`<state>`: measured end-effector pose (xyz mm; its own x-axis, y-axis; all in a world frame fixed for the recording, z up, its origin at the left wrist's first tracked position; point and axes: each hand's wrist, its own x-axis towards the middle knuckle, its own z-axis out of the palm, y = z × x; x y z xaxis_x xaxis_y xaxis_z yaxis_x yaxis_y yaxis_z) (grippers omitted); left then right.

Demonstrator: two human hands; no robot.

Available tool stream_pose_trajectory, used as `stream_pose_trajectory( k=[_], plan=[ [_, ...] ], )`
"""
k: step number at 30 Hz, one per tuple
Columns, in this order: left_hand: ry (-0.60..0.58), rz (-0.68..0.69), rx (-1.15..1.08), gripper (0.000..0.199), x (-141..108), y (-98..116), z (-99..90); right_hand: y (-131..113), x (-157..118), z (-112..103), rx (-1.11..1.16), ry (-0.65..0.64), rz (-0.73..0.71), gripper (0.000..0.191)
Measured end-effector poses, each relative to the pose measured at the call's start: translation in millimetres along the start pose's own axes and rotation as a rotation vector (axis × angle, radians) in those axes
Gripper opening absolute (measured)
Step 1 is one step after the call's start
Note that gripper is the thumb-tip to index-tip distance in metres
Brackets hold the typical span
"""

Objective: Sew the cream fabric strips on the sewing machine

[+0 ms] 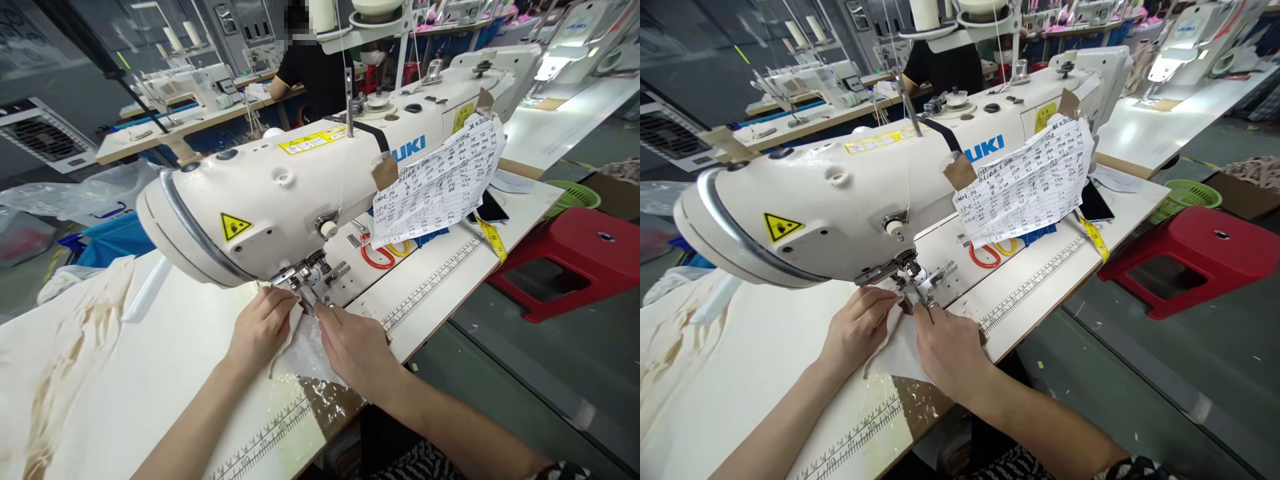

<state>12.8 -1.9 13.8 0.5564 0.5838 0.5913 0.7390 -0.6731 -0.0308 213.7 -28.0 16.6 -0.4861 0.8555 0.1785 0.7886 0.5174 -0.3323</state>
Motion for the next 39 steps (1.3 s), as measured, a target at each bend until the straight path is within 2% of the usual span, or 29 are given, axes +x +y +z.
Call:
stream_pose_trajectory(
  k=[4, 7, 10, 14, 17, 20, 25, 33, 39],
  plan=[
    [-0.112, 0.003, -0.046, 0.021, -1.8, 2.7, -6.4, 3.3, -14.2, -2.6, 0.003, 0.027, 0.025, 0.032],
    [-0.207, -0.009, -0.062, 0.026, -1.5, 9.1, -12.6, 9.6, -43.5, -9.9, 0.192, 0.027, 0.014, 0.022],
    [-0.239, -0.054, 0.033, 0.033, 0.6, 22.7, -13.4, 17.3, -77.3, -15.9, 0.347, 0.012, -0.022, 0.021],
    [-0.229, -0.178, 0.133, 0.031, 3.7, 42.7, -6.0, 25.6, -99.1, -20.6, 0.340, 0.007, -0.017, 0.026],
    [-0.217, -0.207, 0.137, 0.034, 0.6, 48.2, -1.1, 27.8, -97.3, -23.4, 0.296, 0.013, -0.038, 0.030],
    [-0.210, -0.175, 0.109, 0.039, -7.7, 46.0, 0.4, 27.5, -93.0, -24.7, 0.247, 0.032, -0.083, 0.031],
    [-0.215, -0.179, 0.052, 0.044, -17.0, 40.9, -0.7, 26.2, -91.9, -25.6, 0.225, -0.002, -0.073, 0.030],
    [-0.196, -0.206, 0.067, 0.045, -16.8, 41.9, 1.7, 20.7, -77.9, -31.8, 0.107, -0.112, -0.041, 0.031],
    [-0.218, -0.260, 0.071, 0.045, -12.0, 45.4, 3.4, 21.3, -68.9, -32.5, 0.044, -0.108, -0.071, 0.030]
  ],
)
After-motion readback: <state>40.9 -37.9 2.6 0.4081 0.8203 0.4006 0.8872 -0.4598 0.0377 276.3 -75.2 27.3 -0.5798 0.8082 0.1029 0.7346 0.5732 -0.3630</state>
